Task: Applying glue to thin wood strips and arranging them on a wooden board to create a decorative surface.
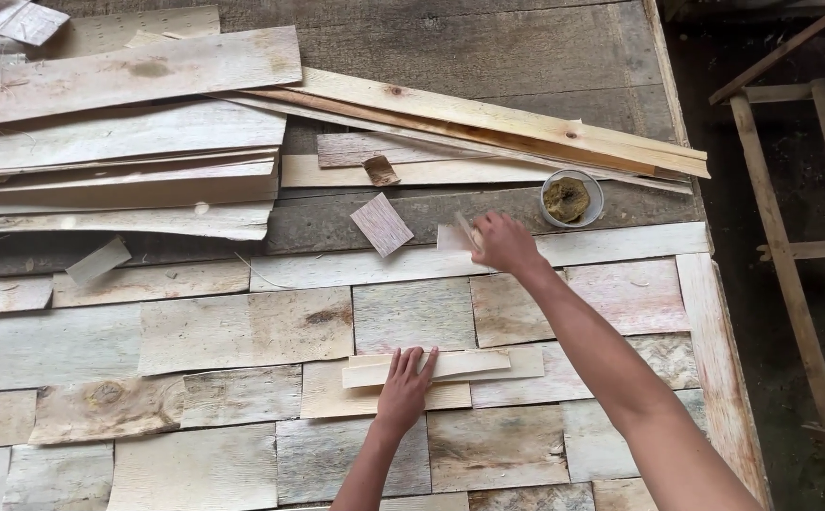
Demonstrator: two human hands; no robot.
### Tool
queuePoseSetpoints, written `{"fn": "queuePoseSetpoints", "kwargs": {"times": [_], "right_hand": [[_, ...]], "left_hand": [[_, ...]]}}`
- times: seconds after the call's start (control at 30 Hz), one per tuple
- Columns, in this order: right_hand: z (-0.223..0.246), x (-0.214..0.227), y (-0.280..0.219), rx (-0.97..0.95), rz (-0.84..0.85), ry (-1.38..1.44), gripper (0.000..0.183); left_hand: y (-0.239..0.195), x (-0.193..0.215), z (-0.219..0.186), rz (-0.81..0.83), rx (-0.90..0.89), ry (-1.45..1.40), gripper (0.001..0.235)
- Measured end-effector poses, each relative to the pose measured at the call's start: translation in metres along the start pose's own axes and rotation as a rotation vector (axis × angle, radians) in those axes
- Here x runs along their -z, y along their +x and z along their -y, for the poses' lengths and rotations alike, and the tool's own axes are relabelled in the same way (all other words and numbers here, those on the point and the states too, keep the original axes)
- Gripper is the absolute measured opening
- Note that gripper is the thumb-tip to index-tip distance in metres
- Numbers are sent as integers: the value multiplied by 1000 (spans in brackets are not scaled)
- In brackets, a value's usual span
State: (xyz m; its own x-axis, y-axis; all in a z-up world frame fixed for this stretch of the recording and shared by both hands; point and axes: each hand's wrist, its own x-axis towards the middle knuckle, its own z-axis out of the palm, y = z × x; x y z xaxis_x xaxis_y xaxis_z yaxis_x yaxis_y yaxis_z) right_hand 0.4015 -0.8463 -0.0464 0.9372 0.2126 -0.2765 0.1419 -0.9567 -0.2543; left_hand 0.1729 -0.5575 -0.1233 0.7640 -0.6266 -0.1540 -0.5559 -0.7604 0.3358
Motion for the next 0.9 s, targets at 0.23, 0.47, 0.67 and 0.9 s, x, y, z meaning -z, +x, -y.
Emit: {"fn": "queuePoseSetpoints", "kwargs": {"times": [0.23,0.47,0.67,0.9], "right_hand": [[56,37,42,-28,-174,-238,80],[134,-30,59,113,-162,-160,72],[127,-57,72,79,-222,-225,64],[117,-39,45,66,-220,-235,78]], "left_hand": [[0,-1,1,-17,4,-16,73],[-1,-6,0,-77,-5,-24,83],[-2,-2,2,-84,-11,-50,81],[3,-4,1,-71,-7,-25,82]]}}
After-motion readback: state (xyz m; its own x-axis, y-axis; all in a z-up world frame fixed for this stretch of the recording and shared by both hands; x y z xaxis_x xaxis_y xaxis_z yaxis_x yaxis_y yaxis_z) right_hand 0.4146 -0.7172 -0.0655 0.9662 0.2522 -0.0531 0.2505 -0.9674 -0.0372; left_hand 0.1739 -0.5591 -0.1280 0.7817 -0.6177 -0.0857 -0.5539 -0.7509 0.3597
